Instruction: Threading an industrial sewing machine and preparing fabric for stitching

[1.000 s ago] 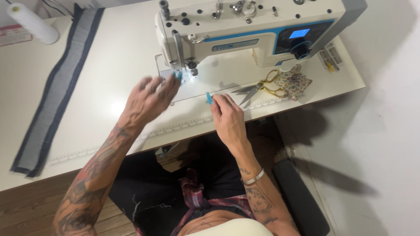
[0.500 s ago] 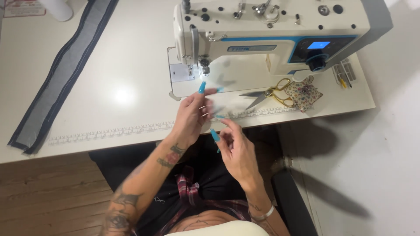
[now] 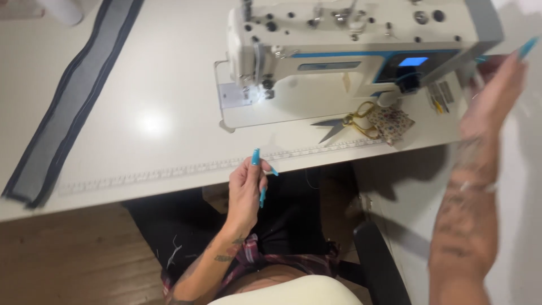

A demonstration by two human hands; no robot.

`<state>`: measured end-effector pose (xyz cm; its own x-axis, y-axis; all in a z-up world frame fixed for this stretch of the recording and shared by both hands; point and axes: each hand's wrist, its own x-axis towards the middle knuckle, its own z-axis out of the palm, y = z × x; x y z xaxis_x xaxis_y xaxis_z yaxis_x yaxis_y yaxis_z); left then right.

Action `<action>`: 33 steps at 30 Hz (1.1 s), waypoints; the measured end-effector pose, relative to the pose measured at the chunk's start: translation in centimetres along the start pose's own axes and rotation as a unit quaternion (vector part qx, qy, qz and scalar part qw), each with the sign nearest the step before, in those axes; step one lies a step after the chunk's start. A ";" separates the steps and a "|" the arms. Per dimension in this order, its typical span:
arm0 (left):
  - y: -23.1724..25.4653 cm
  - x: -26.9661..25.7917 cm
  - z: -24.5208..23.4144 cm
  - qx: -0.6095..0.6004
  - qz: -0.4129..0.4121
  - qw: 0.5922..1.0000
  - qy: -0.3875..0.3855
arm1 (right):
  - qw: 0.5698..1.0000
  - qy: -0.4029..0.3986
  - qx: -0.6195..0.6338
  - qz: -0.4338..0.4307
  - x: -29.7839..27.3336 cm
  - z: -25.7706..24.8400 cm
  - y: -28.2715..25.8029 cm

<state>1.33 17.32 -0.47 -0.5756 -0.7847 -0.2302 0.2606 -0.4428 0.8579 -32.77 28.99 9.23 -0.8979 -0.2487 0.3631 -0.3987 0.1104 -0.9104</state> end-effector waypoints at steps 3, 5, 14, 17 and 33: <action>1.3 -0.9 0.4 0.017 -0.045 0.999 0.011 | 0.975 0.049 0.047 0.213 8.0 -0.7 3.3; 1.1 -1.1 0.2 0.019 -0.048 0.999 0.010 | 0.973 -0.060 -0.007 0.222 11.9 -2.2 6.2; -0.1 -1.4 -0.5 0.013 -0.054 0.998 0.014 | 0.927 -0.199 0.165 0.271 8.7 1.9 1.3; 0.4 -1.3 -0.2 0.030 -0.052 0.998 0.007 | 0.899 -0.262 0.296 0.186 7.9 2.2 2.4; -1.0 -2.7 -0.7 0.080 -0.057 0.995 -0.022 | 0.913 -0.249 0.299 0.122 7.1 0.0 6.2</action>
<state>3.16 19.61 -0.96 -0.6291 -0.7119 -0.3122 0.0672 -0.4500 0.8905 -41.65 27.92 6.16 -0.6909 -0.7099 0.1364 0.1084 -0.2883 -0.9514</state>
